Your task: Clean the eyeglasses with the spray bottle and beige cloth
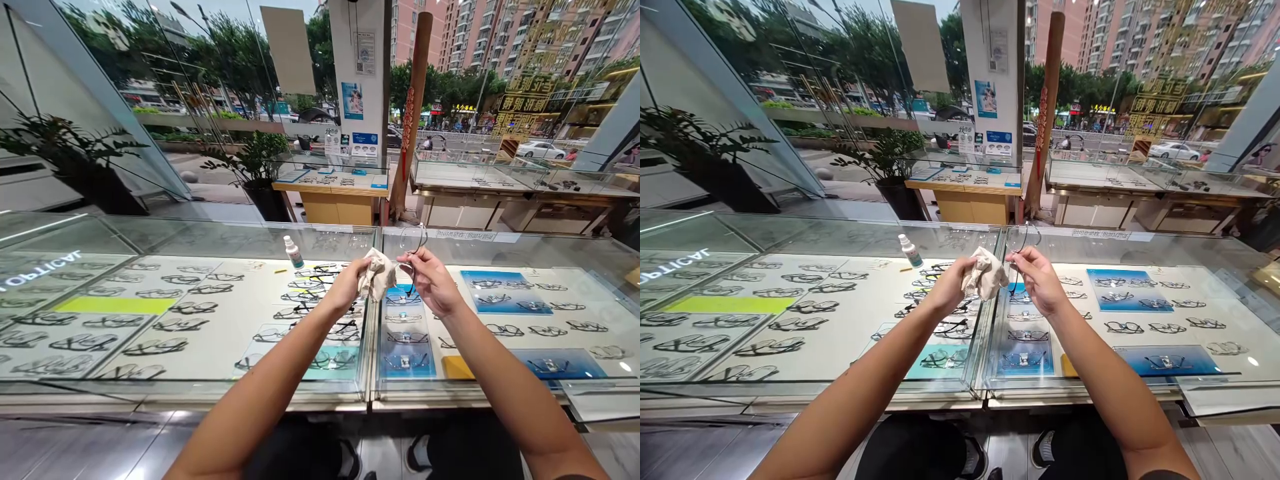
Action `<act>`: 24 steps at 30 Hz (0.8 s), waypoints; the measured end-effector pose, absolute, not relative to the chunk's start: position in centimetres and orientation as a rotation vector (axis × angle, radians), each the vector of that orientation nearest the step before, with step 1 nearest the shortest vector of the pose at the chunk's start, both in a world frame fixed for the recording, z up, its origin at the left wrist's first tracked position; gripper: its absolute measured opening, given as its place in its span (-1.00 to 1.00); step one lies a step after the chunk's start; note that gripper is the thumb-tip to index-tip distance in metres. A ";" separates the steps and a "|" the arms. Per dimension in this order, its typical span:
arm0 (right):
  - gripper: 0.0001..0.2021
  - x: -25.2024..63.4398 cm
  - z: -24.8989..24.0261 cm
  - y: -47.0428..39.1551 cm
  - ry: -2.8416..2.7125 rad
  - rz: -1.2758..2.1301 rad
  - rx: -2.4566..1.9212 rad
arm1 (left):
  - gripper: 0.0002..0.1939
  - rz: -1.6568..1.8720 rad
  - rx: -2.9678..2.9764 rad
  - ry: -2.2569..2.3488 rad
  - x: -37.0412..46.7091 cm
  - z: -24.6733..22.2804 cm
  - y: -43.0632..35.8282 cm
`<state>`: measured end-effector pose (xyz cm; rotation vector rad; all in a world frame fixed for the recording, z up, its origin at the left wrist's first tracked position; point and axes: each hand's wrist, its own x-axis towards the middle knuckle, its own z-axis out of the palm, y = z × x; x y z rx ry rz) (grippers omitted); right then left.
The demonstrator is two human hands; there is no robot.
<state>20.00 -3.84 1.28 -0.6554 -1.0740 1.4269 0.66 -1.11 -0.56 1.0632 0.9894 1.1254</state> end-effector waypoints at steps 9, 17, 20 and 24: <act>-0.49 19.6 0.8 -3.7 -1.090 1.403 -0.700 | -0.64 0.964 1.062 0.724 0.5 0.2 -1.6; -0.45 19.4 0.9 -3.7 -1.010 1.492 -0.676 | -0.43 0.863 1.182 0.674 0.4 1.3 -2.7; -0.46 19.4 0.9 -3.7 -1.016 1.506 -0.656 | -0.41 0.848 1.222 0.660 0.7 1.4 -2.9; -0.48 19.1 0.7 -3.8 -1.025 1.522 -0.622 | -0.39 0.834 1.249 0.663 1.1 1.1 -3.2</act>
